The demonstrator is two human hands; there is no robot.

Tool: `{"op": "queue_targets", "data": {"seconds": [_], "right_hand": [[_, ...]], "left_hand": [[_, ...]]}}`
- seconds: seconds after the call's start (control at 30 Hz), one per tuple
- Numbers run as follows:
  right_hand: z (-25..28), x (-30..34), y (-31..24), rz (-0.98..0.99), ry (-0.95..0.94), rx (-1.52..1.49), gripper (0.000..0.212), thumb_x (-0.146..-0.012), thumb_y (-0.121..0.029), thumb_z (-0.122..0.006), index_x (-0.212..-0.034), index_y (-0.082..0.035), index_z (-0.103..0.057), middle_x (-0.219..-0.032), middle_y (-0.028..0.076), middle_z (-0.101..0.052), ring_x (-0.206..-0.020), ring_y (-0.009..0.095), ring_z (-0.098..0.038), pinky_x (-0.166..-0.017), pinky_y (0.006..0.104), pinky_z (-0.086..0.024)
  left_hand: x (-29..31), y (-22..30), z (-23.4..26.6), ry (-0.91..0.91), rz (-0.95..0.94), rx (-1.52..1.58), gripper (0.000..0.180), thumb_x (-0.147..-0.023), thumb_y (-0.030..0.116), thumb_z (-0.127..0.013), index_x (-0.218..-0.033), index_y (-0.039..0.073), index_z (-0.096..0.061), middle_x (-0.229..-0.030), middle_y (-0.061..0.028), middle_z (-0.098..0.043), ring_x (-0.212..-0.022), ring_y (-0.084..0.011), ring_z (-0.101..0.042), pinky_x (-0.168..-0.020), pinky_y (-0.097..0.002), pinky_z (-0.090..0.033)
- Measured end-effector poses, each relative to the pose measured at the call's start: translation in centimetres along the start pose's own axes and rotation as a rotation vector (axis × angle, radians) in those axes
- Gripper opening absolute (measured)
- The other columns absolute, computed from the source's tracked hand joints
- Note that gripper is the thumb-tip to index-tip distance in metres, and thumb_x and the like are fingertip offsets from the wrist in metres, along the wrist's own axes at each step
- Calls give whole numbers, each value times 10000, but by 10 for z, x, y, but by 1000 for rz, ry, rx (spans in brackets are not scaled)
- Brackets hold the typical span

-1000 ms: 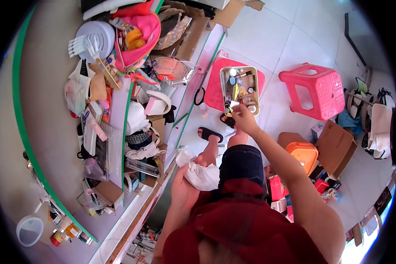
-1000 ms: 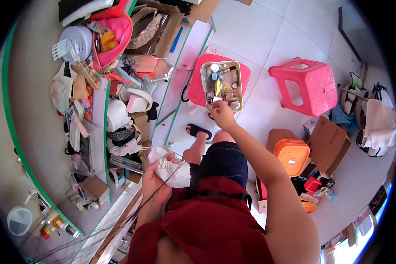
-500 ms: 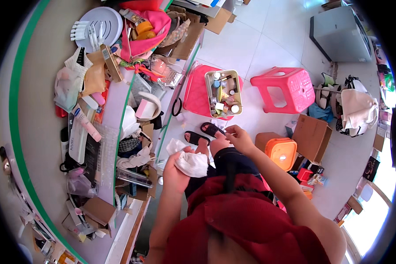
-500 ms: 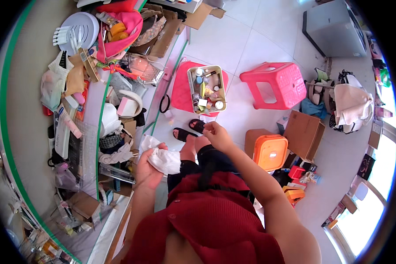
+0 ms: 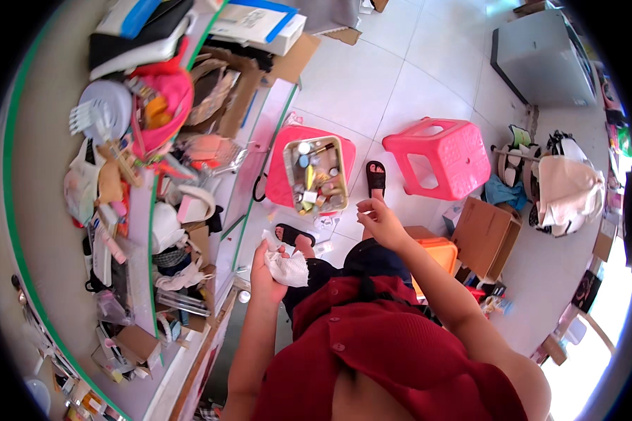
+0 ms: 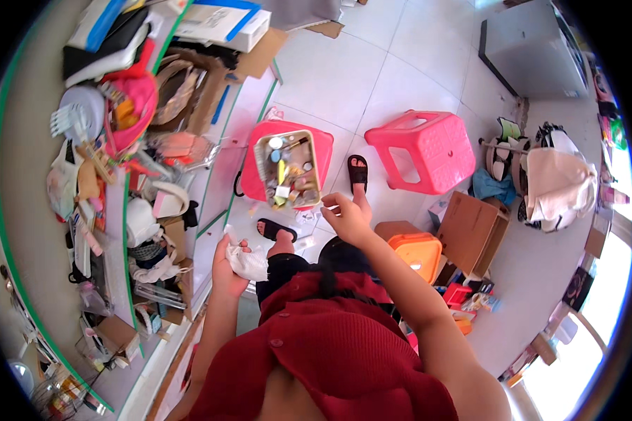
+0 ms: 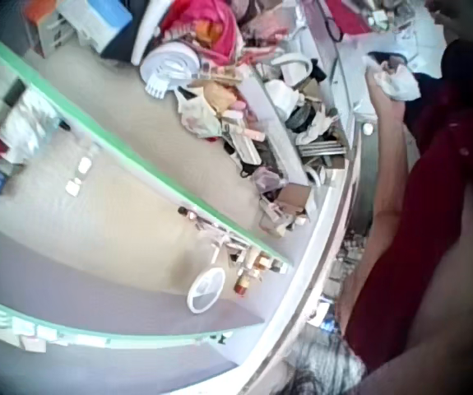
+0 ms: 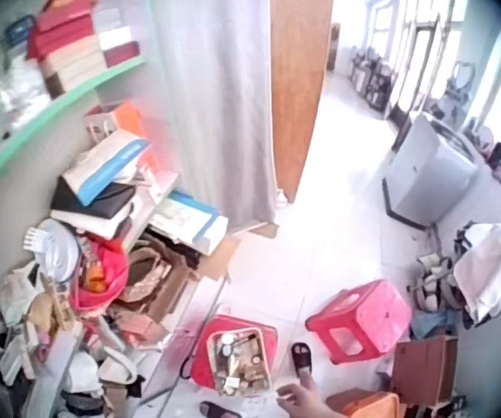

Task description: The person wipes various small cosmetic bottles and an eyelash curler with a white cloth, then organizes them into a basket and places the items on a shelf.

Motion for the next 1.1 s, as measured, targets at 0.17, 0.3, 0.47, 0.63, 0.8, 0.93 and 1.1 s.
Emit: {"op": "queue_targets", "data": {"seconds": [0.17,0.3,0.47,0.63,0.8,0.93,1.1], "right_hand": [[156,-70,45,-32,116,131,226,-839,-144,-625,-1028,-25,-599,-927,137,-643,-757,203,-631,-681,333,-500],[239,-116,80,14,250,163,223,-830,-107,-599,-1034,-21,-576,-944,150,-631,-756,259,-626,-668,359,-504],[235,-132,193,-172,65,256,341,-794,-123,-618,-1108,-25,-527,-1125,192,-556,-976,316,-582,-804,410,-481],[149,-91,311,-270,-268,509,710,-749,-268,-667,-1335,-35,-341,-1367,286,-324,-1183,475,-406,-978,492,-380],[120,-80,319,-437,-352,501,1090,-650,-421,-741,-1459,-61,-105,-1423,287,-246,-1224,471,-374,-988,495,-378],[110,-118,316,-482,-380,493,1079,-643,-414,-747,-1447,-27,-140,-1414,311,-231,-1276,471,-300,-1047,475,-319],[126,-150,319,-414,-351,428,960,-668,-341,-742,-1414,-8,-238,-1413,312,-232,-1320,458,-241,-1071,491,-264]], "left_hand": [[-88,-101,-92,-23,0,-93,233,-899,317,-555,-982,100,-578,-819,-49,-598,-763,-169,-581,-709,-316,-492],[-124,-166,-176,173,105,-256,273,-903,298,-546,-990,43,-590,-789,-60,-603,-725,-176,-595,-697,-321,-505],[-264,-165,-263,34,-117,-802,363,-870,298,-550,-1063,-8,-579,-865,-110,-623,-797,-194,-616,-711,-329,-496],[-437,-105,-302,3,-609,-1843,328,-822,163,-550,-1110,12,-504,-1100,-237,-576,-1039,-382,-555,-859,-449,-453],[-586,-58,-280,8,-352,-2818,316,-847,108,-481,-1155,75,-545,-1129,-202,-576,-1082,-352,-556,-897,-464,-460],[-674,-15,-228,150,-155,-3008,285,-872,143,-470,-1124,75,-584,-1213,-191,-532,-1090,-337,-559,-900,-454,-469],[-759,-16,-133,-40,121,-3301,315,-882,134,-456,-1161,69,-587,-1405,-207,-345,-1123,-363,-539,-919,-433,-469]]}}
Point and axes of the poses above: each hand's wrist, its own x-axis away from the middle knuckle, its own z-axis out of the back of the hand, y = z × x, the point moved 10 cm from there along -x, towards the middle knuckle
